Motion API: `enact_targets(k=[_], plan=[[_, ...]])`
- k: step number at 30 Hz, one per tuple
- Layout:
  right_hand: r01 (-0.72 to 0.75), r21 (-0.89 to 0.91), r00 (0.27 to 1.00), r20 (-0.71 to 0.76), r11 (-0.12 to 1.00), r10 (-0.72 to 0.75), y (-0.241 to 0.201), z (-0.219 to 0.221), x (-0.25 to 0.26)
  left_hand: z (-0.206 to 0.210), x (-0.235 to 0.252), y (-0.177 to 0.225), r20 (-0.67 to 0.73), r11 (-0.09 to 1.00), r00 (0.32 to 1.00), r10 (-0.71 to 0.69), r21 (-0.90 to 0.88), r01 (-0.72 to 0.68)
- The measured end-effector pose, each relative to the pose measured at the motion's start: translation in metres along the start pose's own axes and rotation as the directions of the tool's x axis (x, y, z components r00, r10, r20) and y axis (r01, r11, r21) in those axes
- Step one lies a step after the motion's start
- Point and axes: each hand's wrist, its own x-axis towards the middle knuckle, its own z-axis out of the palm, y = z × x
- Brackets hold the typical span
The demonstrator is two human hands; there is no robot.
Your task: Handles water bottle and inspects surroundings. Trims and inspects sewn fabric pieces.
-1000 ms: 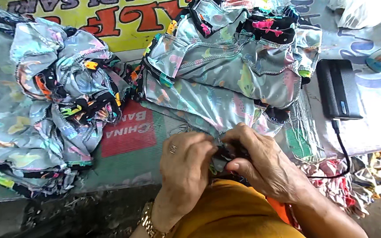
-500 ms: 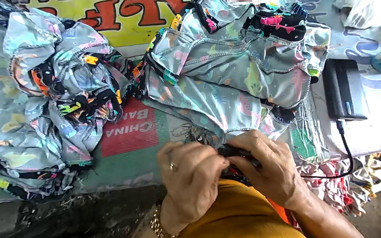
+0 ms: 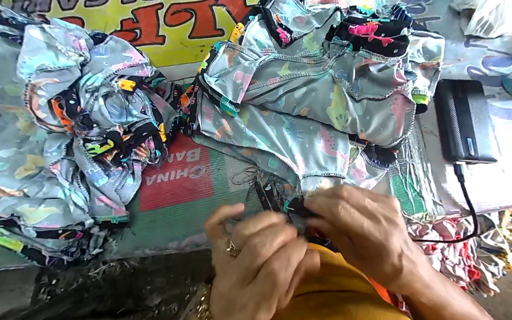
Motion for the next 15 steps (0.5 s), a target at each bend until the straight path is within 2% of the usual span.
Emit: enact_targets(k=[2,3,5,6,7,9,11,13,15], plan=[[0.073,0.092,0.981,0.173,0.993,-0.088,-0.009,-0.02,-0.005,-0.02,0.002,-0.003,0.047,0.978,0.999,-0.023,-0.207,0.032],[0.105,0.242,0.952,0.256,0.965,-0.168,-0.009,-0.03,-0.006,-0.024,0.003,-0.006,0.037,0.961,0.998,-0.055,-0.268,0.063],[0.063,0.58,0.913,0.295,0.812,-0.282,-0.004,-0.04,-0.003,-0.022,0.007,-0.014,-0.002,0.971,0.994,-0.108,-0.214,0.106],[0.033,0.64,0.933,0.256,0.767,-0.254,-0.002,-0.04,-0.001,-0.017,0.01,-0.017,0.005,0.983,0.993,-0.117,-0.145,0.116],[0.024,0.593,0.962,0.205,0.805,-0.18,0.0,-0.036,0.0,-0.012,0.014,-0.018,0.044,0.989,0.991,-0.129,-0.073,0.132],[-0.018,0.283,0.994,0.111,0.959,-0.014,0.004,-0.023,0.002,-0.003,0.021,-0.015,0.123,0.989,0.982,-0.146,0.031,0.143],[-0.075,-0.016,0.996,0.038,0.997,0.076,0.006,-0.007,0.003,0.007,0.025,-0.011,0.146,0.989,0.981,-0.127,0.094,0.114],[-0.087,-0.059,0.996,-0.014,0.994,0.087,0.008,-0.003,0.002,0.013,0.027,-0.01,0.126,0.989,0.987,-0.097,0.126,0.081],[-0.074,0.071,0.997,-0.017,0.995,0.076,0.01,-0.008,0.002,0.015,0.03,-0.01,0.089,0.992,0.993,-0.082,0.105,0.072]])
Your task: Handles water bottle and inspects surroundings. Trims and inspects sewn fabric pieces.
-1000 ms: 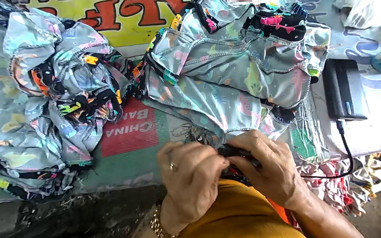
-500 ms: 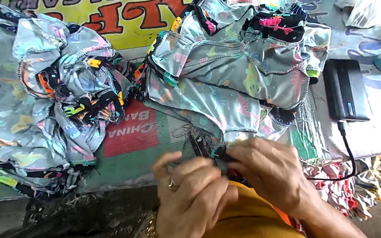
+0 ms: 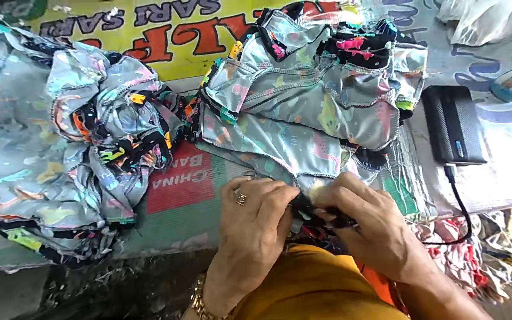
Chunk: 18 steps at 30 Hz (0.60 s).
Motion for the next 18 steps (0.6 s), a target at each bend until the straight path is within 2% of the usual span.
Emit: enact_targets(k=[3,5,8,10,12,16,18], plan=[[-0.027,0.253,1.0,0.022,0.967,0.022,0.005,-0.011,0.005,0.001,0.008,-0.002,-0.014,0.982,1.0,-0.022,-0.189,0.019],[-0.071,0.323,0.997,-0.005,0.944,0.077,0.008,-0.014,0.01,0.001,0.013,-0.001,0.02,0.898,0.995,-0.1,-0.43,0.099],[-0.087,0.202,0.993,-0.063,0.976,0.102,0.013,-0.013,0.02,0.0,0.023,0.0,0.149,0.578,0.939,-0.309,-0.755,0.31],[-0.092,0.097,0.991,-0.086,0.991,0.101,0.015,-0.01,0.025,-0.001,0.027,-0.001,0.223,0.427,0.893,-0.39,-0.816,0.39],[-0.098,0.081,0.989,-0.1,0.992,0.106,0.016,-0.007,0.027,-0.002,0.03,0.0,0.244,0.396,0.873,-0.422,-0.817,0.419],[-0.003,0.22,0.977,-0.207,0.975,0.05,0.012,-0.008,0.03,-0.002,0.032,0.006,0.22,0.444,0.885,-0.409,-0.8,0.404],[0.028,0.237,0.98,-0.2,0.971,0.021,0.007,-0.004,0.033,0.001,0.032,0.009,0.198,0.468,0.895,-0.4,-0.795,0.385]])
